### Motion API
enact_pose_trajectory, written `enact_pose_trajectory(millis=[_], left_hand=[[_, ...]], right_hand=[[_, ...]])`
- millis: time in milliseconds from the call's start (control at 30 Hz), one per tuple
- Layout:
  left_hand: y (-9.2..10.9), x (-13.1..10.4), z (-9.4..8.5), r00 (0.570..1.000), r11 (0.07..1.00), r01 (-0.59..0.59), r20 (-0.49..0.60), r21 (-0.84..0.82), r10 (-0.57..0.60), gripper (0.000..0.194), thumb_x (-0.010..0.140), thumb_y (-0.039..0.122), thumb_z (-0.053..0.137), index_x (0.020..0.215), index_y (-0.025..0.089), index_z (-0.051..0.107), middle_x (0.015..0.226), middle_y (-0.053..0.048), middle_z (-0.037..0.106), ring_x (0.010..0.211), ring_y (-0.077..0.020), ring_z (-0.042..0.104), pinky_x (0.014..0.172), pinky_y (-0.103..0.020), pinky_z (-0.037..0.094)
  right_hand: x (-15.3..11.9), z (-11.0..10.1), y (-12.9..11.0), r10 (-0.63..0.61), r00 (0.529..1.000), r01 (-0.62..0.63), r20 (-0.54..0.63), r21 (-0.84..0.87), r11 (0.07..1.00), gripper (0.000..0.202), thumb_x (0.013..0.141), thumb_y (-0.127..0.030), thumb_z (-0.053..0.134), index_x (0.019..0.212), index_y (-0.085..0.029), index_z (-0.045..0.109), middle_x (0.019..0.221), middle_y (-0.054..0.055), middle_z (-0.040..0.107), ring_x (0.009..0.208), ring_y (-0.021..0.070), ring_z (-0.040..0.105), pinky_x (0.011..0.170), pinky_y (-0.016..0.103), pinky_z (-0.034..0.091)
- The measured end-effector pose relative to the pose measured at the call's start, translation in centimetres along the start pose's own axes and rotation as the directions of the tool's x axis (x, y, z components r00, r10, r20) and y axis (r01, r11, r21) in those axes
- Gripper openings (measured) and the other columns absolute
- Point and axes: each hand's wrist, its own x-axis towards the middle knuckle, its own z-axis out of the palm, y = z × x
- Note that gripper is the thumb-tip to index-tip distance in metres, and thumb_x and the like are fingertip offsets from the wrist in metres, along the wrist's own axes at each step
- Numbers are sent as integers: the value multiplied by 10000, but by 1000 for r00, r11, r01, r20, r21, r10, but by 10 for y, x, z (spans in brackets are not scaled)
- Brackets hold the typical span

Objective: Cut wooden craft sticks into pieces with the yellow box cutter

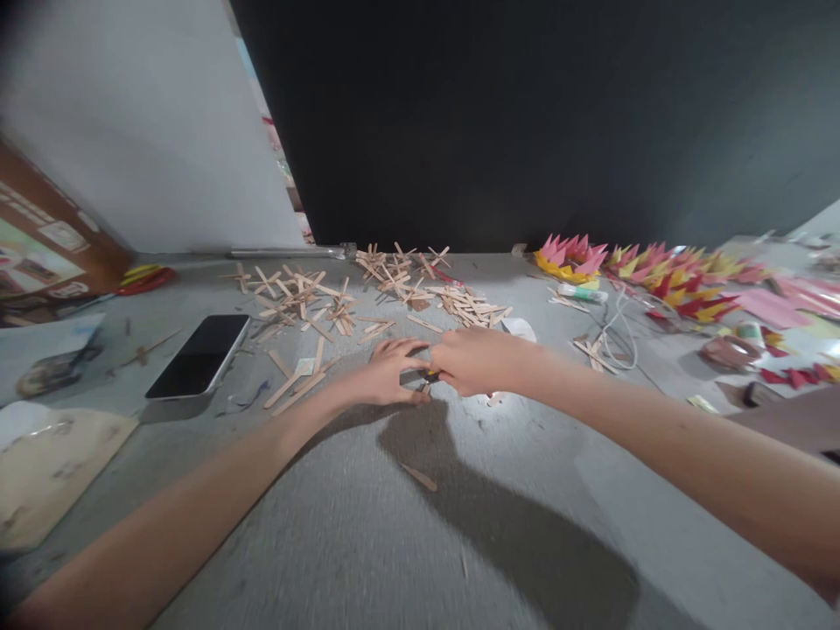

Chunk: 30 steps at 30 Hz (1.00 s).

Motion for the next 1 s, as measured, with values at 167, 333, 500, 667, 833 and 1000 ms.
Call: enact_pose_trajectory(millis=[167, 333, 500, 667, 833, 1000], left_hand=[[-2, 1, 2, 1000, 1000, -12, -12, 9, 12, 684, 819, 758, 763, 1372, 356, 744, 1721, -82, 411, 1608, -414, 284, 1297, -603, 189], [-5, 2, 5, 999, 1000, -18, -42, 4, 18, 707, 795, 748, 795, 1390, 371, 730, 1707, -76, 434, 1598, -401, 307, 1298, -597, 192], [-5, 2, 7, 999, 1000, -13, -48, 13, 14, 699, 800, 716, 812, 1397, 362, 726, 1700, -88, 443, 1592, -390, 325, 1294, -596, 199], [-3, 1, 4, 999, 1000, -9, -34, 26, 10, 696, 813, 693, 800, 1421, 368, 706, 1703, -78, 440, 1592, -374, 330, 1293, -575, 215], [-3, 0, 4, 999, 1000, -12, -34, 22, 13, 698, 820, 690, 790, 1434, 371, 695, 1712, -74, 427, 1600, -371, 314, 1297, -578, 196], [-4, 2, 5, 999, 1000, -22, -33, -13, 22, 825, 817, 655, 810, 1545, 334, 590, 1721, -120, 406, 1606, -381, 298, 1289, -595, 190]], right_hand=[[-2, -4, -6, 17, 1000, -18, -5, -33, 999, 296, 1002, -197, 570, 1100, -234, 847, 852, 112, 763, 683, 211, 667, 576, 312, 297], [-5, 3, -4, 56, 997, -53, -52, 59, 997, 306, 984, -200, 564, 1081, -248, 850, 767, 81, 739, 647, 192, 641, 576, 308, 303], [-8, 7, -1, 144, 989, -132, -43, 206, 970, 315, 970, -213, 567, 1063, -271, 862, 769, 68, 755, 677, 198, 649, 609, 303, 354], [-12, 5, -7, 266, 964, -250, -8, 313, 916, 299, 962, -234, 581, 1020, -297, 868, 685, 37, 720, 590, 161, 576, 549, 283, 297], [-20, 22, -3, 353, 936, -304, 17, 548, 779, 334, 995, -273, 543, 957, -215, 870, 551, 11, 618, 486, 119, 489, 523, 270, 318], [-33, 68, 13, 425, 903, -274, 54, 835, 477, 518, 1007, -569, 553, 1126, -154, 839, 541, -13, 559, 487, 134, 469, 495, 265, 333]])
